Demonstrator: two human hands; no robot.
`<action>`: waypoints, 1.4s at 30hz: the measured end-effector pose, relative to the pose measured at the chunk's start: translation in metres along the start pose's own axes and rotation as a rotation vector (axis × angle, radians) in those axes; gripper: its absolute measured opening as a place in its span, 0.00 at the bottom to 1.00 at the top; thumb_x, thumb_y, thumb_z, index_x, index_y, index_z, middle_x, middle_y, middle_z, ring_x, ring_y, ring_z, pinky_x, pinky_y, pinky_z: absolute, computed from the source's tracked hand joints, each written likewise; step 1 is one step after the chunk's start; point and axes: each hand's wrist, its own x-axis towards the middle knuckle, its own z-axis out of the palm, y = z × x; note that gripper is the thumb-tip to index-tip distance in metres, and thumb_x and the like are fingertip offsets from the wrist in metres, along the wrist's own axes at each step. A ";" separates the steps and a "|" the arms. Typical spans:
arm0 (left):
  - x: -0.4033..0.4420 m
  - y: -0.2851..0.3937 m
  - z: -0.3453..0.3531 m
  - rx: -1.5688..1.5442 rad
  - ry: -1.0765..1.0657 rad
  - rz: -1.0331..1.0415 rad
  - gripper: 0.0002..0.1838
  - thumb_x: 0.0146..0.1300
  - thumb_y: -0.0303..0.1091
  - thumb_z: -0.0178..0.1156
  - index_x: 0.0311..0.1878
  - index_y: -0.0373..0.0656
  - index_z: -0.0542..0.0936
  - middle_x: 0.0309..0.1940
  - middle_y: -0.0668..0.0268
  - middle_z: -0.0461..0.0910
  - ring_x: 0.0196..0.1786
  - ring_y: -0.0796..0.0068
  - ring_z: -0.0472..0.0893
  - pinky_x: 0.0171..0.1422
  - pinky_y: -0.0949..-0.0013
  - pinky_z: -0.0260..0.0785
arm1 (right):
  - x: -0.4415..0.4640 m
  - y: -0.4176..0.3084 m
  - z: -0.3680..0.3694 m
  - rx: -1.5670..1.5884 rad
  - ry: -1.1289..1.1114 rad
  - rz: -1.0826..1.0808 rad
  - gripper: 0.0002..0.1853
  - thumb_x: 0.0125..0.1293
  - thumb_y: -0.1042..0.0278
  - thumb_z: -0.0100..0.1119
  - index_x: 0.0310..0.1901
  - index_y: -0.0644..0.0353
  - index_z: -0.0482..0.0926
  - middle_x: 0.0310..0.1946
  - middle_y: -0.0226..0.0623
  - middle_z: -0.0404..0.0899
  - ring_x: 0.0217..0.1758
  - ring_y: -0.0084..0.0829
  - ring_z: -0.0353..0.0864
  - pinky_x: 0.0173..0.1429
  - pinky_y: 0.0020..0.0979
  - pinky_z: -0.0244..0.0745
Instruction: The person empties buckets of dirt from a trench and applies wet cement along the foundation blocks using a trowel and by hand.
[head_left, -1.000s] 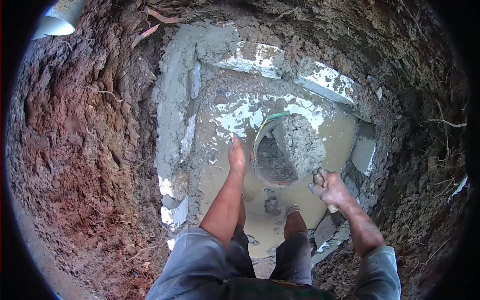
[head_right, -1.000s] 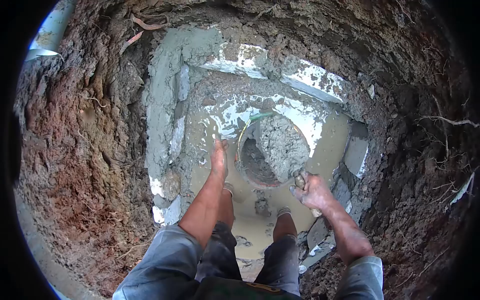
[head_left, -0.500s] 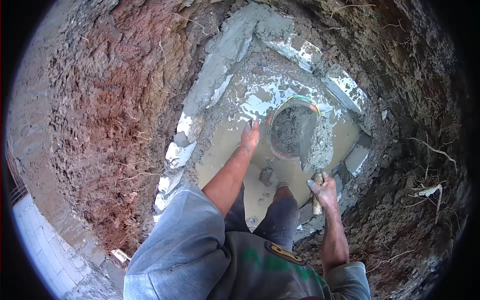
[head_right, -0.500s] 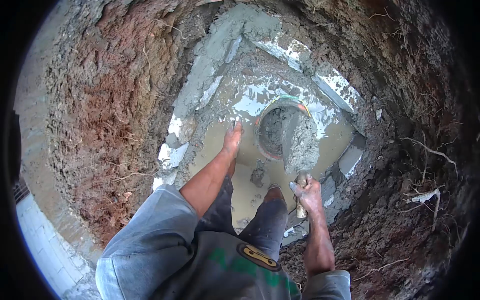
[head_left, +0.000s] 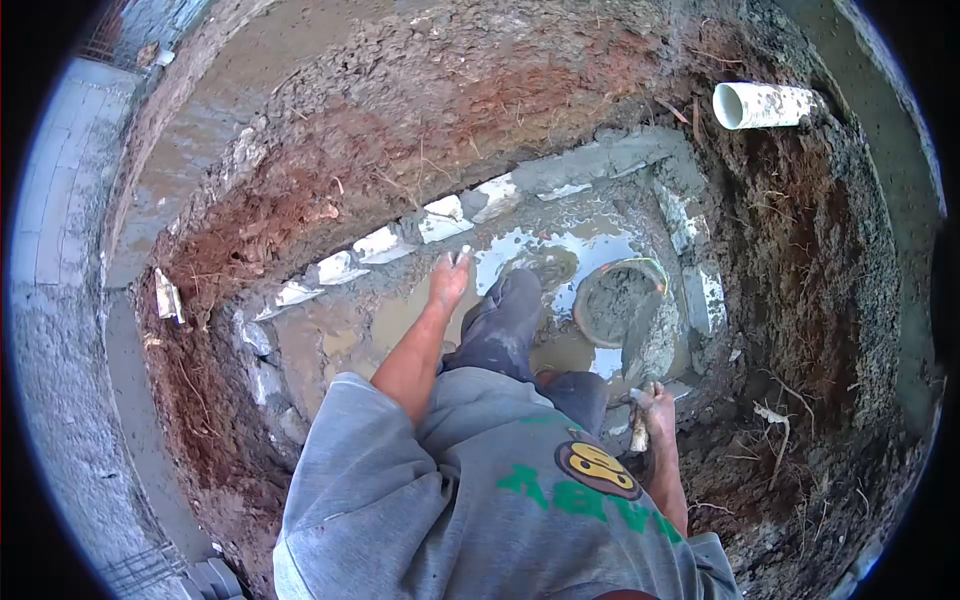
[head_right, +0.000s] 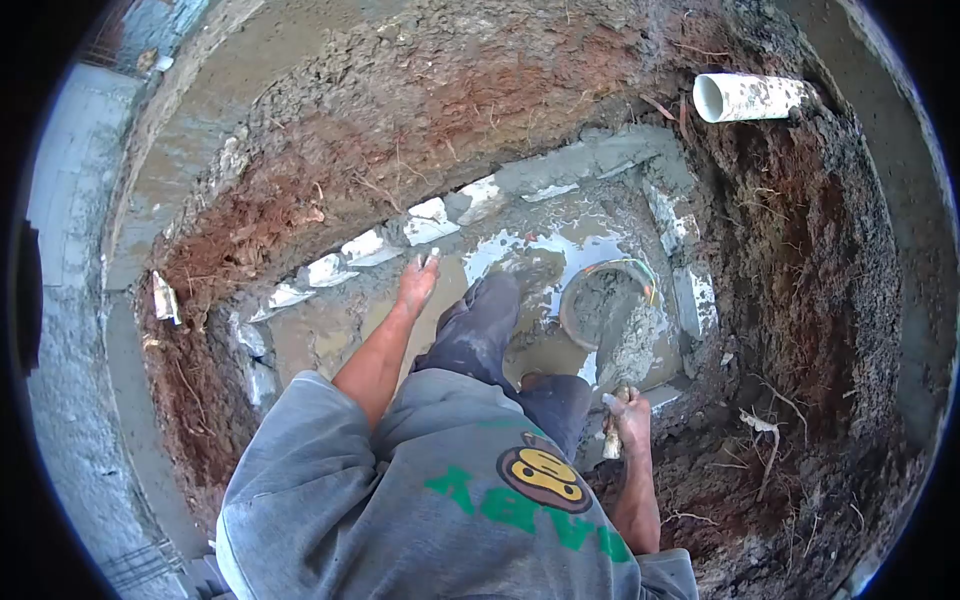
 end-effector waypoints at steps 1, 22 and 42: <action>0.007 -0.038 -0.019 -0.076 0.041 -0.062 0.23 0.62 0.47 0.53 0.49 0.36 0.75 0.41 0.50 0.80 0.46 0.55 0.79 0.50 0.59 0.68 | -0.004 -0.006 -0.001 -0.030 -0.020 -0.005 0.12 0.51 0.69 0.64 0.35 0.63 0.72 0.18 0.30 0.71 0.14 0.23 0.70 0.18 0.26 0.66; 0.027 0.094 -0.161 0.105 -0.064 0.645 0.17 0.61 0.31 0.57 0.53 0.38 0.75 0.49 0.53 0.77 0.54 0.59 0.76 0.59 0.63 0.67 | 0.038 0.004 0.221 0.015 0.099 -0.147 0.22 0.58 0.54 0.58 0.40 0.69 0.70 0.24 0.35 0.75 0.23 0.24 0.74 0.26 0.27 0.72; 0.216 0.306 -0.498 0.827 0.959 1.238 0.27 0.72 0.51 0.36 0.63 0.43 0.68 0.65 0.55 0.64 0.67 0.61 0.62 0.71 0.58 0.47 | 0.174 -0.065 0.483 0.506 0.481 -0.281 0.22 0.57 0.54 0.56 0.43 0.68 0.71 0.23 0.37 0.76 0.25 0.28 0.76 0.32 0.33 0.73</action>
